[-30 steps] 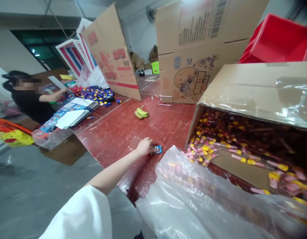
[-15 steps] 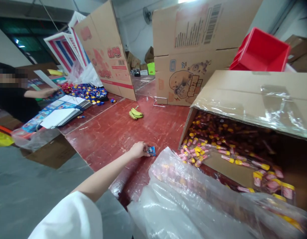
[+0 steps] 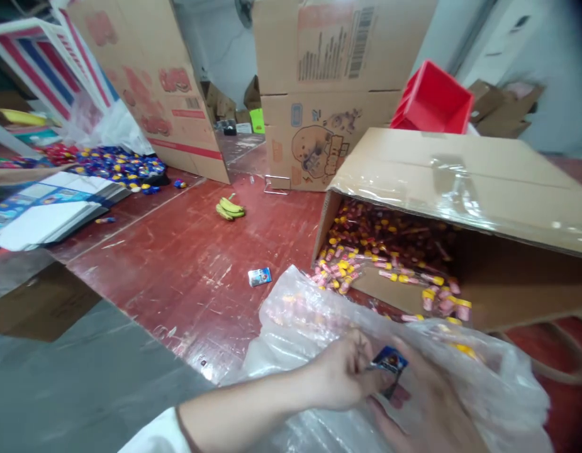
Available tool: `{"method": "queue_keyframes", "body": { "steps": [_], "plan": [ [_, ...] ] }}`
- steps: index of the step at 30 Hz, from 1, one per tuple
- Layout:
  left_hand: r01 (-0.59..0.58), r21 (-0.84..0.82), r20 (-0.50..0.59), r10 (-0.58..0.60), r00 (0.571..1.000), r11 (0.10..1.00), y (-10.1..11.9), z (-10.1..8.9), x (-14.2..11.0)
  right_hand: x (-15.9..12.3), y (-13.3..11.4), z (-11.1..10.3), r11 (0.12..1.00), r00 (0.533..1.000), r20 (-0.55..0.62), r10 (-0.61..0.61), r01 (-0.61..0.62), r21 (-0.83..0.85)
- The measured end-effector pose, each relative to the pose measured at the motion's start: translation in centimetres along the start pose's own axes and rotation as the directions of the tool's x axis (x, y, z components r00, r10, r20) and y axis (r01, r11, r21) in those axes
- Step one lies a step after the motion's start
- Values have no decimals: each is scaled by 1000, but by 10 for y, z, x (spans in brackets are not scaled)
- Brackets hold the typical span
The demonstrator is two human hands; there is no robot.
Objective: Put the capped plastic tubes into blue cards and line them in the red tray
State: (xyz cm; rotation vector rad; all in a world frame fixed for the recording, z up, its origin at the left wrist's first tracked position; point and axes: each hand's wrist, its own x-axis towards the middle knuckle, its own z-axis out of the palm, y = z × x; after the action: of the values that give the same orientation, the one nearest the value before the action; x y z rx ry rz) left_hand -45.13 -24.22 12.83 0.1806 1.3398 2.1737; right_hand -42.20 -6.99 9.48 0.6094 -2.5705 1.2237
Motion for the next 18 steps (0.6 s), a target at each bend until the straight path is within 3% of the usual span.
{"method": "queue_keyframes", "body": {
  "steps": [2, 4, 6, 9, 11, 13, 15, 18],
  "plan": [
    [21, -1, -13, -21, 1000, 1000, -2, 4, 3, 7, -9, 8, 994, 999, -37, -25, 21, -110],
    [95, -34, -33, -96, 995, 995, -1, 3, 4, 13, -20, 9, 994, 1000, -2, 1, -2, -105],
    [203, -57, -26, -205, 979, 978, -2, -1, 6, 19, -28, 2, 992, 986, 111, 127, -128, -4],
    [250, 63, 29, -252, 967, 966, -4, -3, 8, 30, -29, -18, 883, 896, 327, 300, -391, 260],
    [210, 210, 88, -233, 969, 955, -2, -1, 9, 36, -22, -30, 800, 870, 365, 332, -465, 380],
    [213, 247, 144, -253, 957, 945, 1, 1, 11, 41, -14, -36, 788, 877, 313, 364, -469, 398],
    [321, 114, 210, -339, 917, 940, 3, 1, 12, 43, -8, -36, 785, 879, 286, 381, -471, 402],
    [507, -136, 290, -455, 842, 851, 2, -3, 13, 50, -1, -32, 705, 849, 421, 318, -509, 494]
  ]
}}
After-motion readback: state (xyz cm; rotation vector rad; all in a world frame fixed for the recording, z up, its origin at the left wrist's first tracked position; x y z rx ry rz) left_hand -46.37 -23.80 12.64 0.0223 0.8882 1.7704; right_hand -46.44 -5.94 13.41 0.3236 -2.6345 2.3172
